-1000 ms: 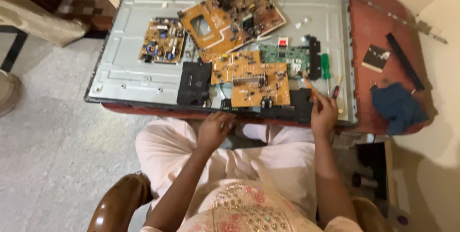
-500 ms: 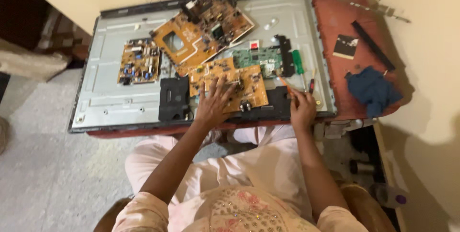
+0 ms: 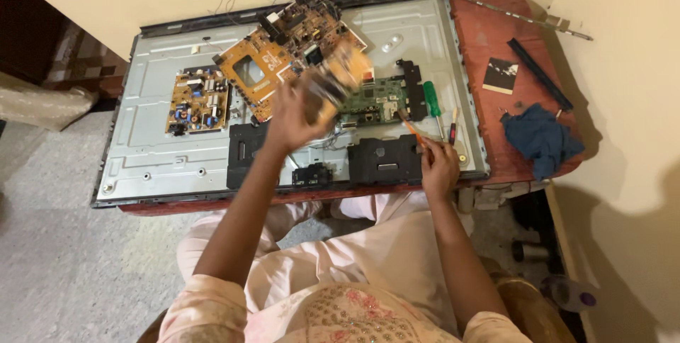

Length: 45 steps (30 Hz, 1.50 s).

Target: The person uses a small orange brush to clean dust and debris from several disassembled circuit boards laid out on a table. They handle multiple boards, flipping them over to clean both sides, and occasionally repositioning them on the work surface.

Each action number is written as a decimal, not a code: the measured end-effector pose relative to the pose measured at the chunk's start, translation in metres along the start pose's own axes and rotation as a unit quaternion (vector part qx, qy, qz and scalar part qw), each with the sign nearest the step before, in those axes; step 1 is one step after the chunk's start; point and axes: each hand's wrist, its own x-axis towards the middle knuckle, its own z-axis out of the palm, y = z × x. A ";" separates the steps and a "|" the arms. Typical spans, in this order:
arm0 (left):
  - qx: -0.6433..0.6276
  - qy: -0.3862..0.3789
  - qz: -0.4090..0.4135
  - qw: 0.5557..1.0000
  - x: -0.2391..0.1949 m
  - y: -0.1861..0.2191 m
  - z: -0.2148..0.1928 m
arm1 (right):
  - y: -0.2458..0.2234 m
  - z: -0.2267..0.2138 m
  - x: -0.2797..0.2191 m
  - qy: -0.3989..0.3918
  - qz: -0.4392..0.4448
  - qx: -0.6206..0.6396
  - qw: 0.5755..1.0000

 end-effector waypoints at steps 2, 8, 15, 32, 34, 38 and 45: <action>-0.036 0.064 -0.008 0.997 0.015 -0.020 -0.013 | 0.001 0.001 0.002 -0.008 -0.003 -0.012 1.000; -0.586 0.270 -0.113 0.756 -0.007 -0.064 -0.026 | -0.013 -0.007 0.039 -0.110 -0.011 -0.099 0.989; -0.860 0.215 -0.165 0.432 -0.060 -0.062 0.012 | -0.095 0.004 0.046 -0.303 0.260 0.386 0.832; -0.770 0.067 -0.299 0.560 -0.113 -0.047 0.139 | -0.064 0.097 0.088 -0.252 0.348 0.617 0.659; -0.768 0.050 -0.347 0.536 -0.124 -0.038 0.149 | -0.053 0.107 0.093 -0.240 0.344 0.609 0.673; -0.716 -0.035 -0.313 0.623 -0.148 -0.033 0.153 | -0.026 0.126 0.088 -0.255 0.362 0.574 0.689; -0.625 0.019 -0.265 0.734 -0.166 -0.052 0.123 | -0.004 0.165 0.093 -0.242 0.387 0.541 0.706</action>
